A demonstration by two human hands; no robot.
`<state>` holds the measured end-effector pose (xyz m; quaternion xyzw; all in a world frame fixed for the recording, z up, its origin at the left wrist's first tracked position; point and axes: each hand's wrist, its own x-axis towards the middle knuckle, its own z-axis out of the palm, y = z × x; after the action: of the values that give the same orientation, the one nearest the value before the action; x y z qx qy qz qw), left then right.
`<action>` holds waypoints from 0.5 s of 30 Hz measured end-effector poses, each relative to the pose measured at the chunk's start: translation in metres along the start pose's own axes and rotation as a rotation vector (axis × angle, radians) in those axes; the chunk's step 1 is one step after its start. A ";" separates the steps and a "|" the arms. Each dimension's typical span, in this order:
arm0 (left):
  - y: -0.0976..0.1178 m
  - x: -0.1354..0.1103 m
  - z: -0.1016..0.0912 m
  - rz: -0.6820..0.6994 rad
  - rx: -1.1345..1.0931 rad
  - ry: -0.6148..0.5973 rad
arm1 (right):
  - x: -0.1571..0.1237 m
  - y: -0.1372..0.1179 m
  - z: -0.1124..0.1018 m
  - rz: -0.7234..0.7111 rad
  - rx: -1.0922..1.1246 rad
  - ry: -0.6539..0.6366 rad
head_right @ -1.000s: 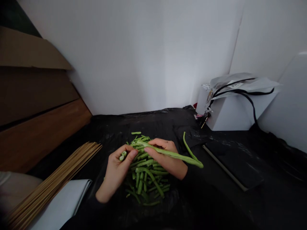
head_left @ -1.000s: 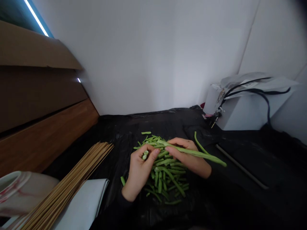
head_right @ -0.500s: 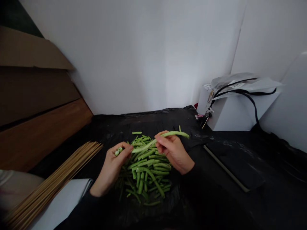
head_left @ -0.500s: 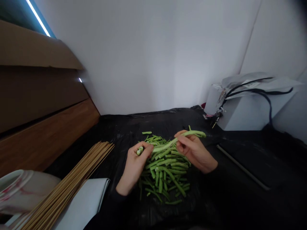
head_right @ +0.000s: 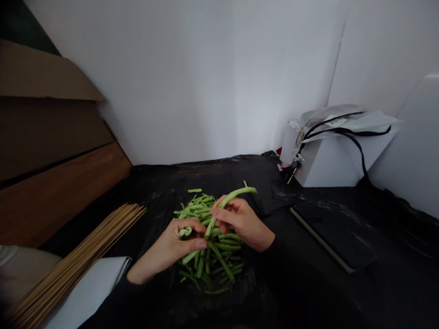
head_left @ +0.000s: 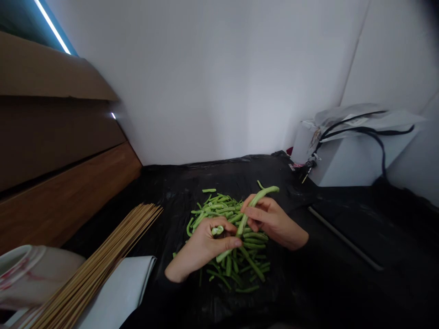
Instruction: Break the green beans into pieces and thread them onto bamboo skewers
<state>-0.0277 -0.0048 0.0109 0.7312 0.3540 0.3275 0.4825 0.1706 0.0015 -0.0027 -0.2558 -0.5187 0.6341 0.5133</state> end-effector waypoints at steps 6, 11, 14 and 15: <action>0.001 0.001 0.002 0.105 0.135 0.067 | 0.000 -0.001 0.001 -0.022 0.028 0.036; -0.001 0.002 0.004 0.117 0.066 0.159 | -0.001 -0.002 0.000 -0.010 0.121 0.071; -0.003 0.002 0.007 0.104 -0.042 0.202 | -0.001 0.001 -0.001 -0.012 0.169 0.078; -0.004 0.002 0.009 0.100 -0.067 0.221 | 0.000 0.002 -0.002 -0.014 0.183 0.080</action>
<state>-0.0203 -0.0063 0.0050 0.6907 0.3569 0.4414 0.4479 0.1714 0.0022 -0.0054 -0.2293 -0.4392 0.6646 0.5593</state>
